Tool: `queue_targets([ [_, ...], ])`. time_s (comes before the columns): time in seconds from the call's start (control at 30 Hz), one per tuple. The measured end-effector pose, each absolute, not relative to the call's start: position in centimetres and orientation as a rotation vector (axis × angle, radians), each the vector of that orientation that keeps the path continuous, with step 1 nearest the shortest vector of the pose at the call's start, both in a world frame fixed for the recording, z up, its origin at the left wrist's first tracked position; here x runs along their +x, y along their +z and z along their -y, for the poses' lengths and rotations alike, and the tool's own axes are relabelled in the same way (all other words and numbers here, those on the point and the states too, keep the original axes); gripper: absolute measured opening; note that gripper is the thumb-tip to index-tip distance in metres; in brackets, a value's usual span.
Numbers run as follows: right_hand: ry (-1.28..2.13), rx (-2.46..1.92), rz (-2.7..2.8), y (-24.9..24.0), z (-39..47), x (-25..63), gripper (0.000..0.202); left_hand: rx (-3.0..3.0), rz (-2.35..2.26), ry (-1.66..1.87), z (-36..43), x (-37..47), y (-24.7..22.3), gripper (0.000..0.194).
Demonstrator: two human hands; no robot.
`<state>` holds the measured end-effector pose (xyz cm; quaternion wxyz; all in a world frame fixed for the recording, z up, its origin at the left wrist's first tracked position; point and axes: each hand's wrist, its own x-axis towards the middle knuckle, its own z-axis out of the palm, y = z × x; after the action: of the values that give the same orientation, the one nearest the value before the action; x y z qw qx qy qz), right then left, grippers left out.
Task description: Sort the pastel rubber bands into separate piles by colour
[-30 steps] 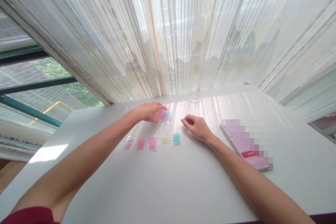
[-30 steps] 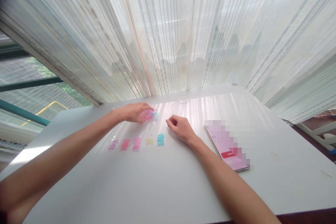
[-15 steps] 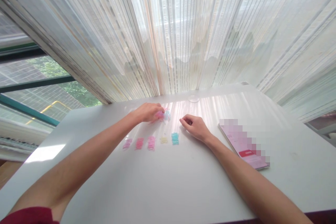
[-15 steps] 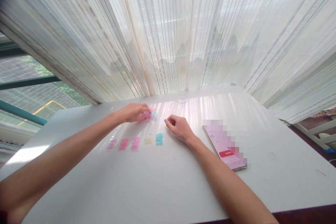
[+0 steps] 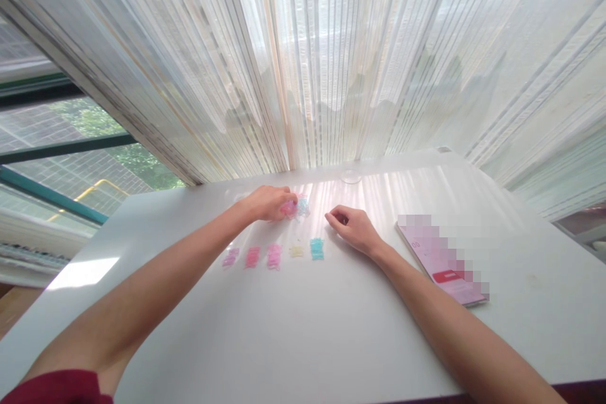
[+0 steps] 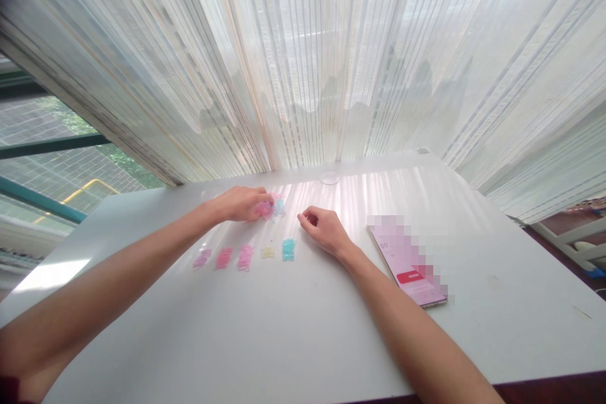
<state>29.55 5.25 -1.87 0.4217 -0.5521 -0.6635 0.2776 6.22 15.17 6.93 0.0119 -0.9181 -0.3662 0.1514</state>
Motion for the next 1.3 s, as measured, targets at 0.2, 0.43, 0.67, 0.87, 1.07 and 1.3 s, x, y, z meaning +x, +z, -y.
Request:
queue_targets([
  [0.2, 0.697, -1.385, 1.658, -1.8, -5.2, 29.5, 0.03, -2.86, 1.15, 0.388, -15.8, 6.7, 6.5, 0.035],
  [0.43, 0.706, -1.384, 1.653, -1.7, -5.2, 29.6, 0.031, -2.883, 1.102, 0.302, -16.2, 6.0, 7.5, 0.026],
  [0.67, 0.709, -1.381, 1.653, -1.6, -5.1, 29.5, 0.03, -2.877, 1.116, 0.256, -15.6, 4.9, 9.2, 0.026],
  [0.87, 0.706, -1.389, 1.652, -1.5, -5.1, 29.5, 0.03, -2.888, 1.134, 0.19, -15.8, 4.4, 10.1, 0.024],
  [1.07, 0.705, -1.392, 1.662, -1.4, -5.1, 29.5, 0.031, -2.906, 1.105, 0.153, -15.7, 4.4, 9.7, 0.026],
  [1.3, 0.702, -1.396, 1.667, -1.5, -5.1, 29.6, 0.032, -2.938, 1.095, 0.142, -15.3, 4.4, 10.9, 0.026],
])
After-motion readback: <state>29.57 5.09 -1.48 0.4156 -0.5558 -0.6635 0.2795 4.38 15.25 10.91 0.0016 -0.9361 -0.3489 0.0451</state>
